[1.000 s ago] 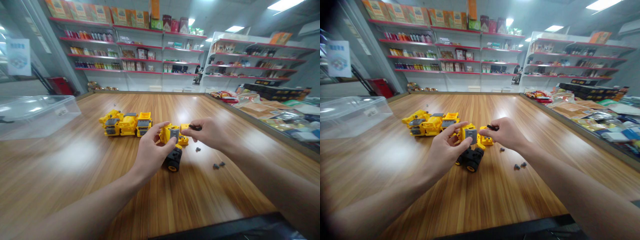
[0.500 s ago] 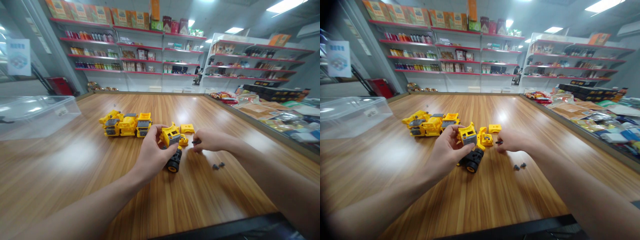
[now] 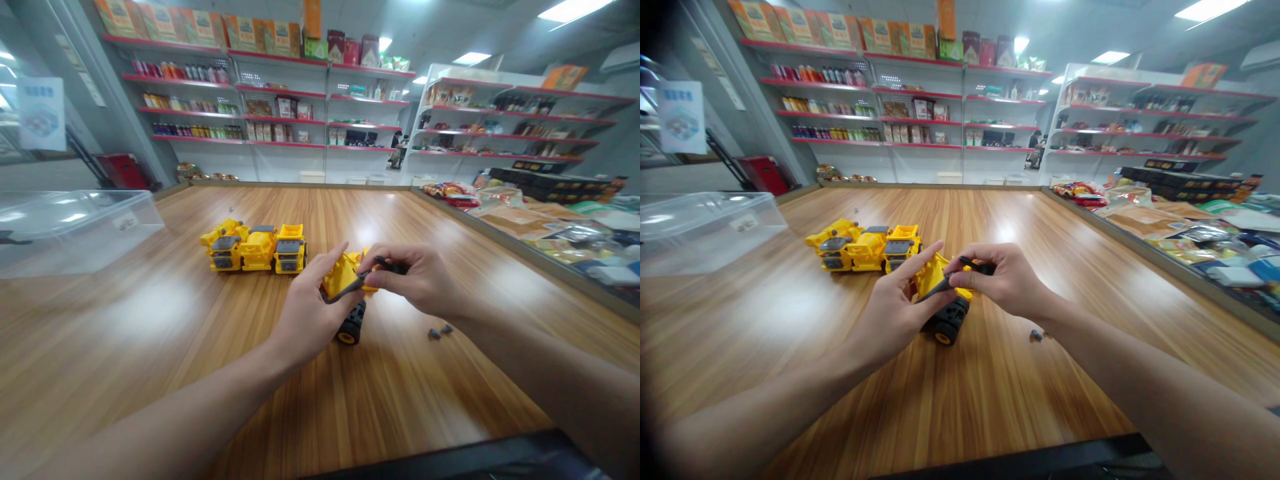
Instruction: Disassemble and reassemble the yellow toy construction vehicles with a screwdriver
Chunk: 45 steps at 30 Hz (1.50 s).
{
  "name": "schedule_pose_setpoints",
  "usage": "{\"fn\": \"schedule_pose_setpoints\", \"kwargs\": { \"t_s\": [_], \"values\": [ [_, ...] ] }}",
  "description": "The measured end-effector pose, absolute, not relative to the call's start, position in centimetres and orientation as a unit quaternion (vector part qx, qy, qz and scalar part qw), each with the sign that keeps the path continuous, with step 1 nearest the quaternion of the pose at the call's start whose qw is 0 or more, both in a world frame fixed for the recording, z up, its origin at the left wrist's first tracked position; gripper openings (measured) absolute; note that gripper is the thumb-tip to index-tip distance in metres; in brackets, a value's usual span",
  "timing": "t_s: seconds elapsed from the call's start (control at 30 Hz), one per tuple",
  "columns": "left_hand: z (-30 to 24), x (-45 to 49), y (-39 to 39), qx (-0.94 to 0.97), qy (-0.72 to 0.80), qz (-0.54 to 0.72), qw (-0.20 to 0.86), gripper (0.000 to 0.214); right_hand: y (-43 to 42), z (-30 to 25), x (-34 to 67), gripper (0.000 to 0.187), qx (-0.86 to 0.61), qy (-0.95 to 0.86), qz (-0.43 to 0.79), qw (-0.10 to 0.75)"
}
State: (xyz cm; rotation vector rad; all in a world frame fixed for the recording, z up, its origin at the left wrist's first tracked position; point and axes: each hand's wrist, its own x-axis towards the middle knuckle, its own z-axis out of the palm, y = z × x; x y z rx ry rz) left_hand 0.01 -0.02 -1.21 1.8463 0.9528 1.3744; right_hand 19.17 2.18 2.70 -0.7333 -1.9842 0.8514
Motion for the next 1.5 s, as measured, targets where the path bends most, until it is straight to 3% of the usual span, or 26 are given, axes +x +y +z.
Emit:
{"fn": "schedule_pose_setpoints", "kwargs": {
  "t_s": [0.2,0.43,0.6,0.9,1.3,1.5],
  "values": [
    [-0.6,0.1,-0.4,0.716,0.350,0.512,0.319,0.051,2.4,2.0,18.8,0.015,-0.303,-0.772,0.347,0.437],
    [-0.2,0.4,-0.7,0.699,0.349,0.493,0.383,0.025,2.4,1.9,18.9,0.027,-0.314,-0.799,0.249,0.448],
    [-0.2,0.4,-0.8,0.676,0.368,0.499,0.399,0.021,2.1,1.9,19.3,0.010,-0.316,-0.836,0.161,0.419],
    [-0.4,0.3,-0.5,0.690,0.400,0.494,0.344,0.019,1.6,2.1,19.0,0.008,-0.297,-0.838,0.068,0.453],
    [-0.1,0.1,-0.2,0.766,0.389,0.468,0.207,0.012,2.1,1.9,19.3,0.006,-0.267,-0.870,0.023,0.414],
    [-0.2,0.1,0.0,0.763,0.397,0.468,0.203,0.013,1.9,2.2,19.4,0.009,-0.284,-0.870,-0.010,0.402]
  ]
}}
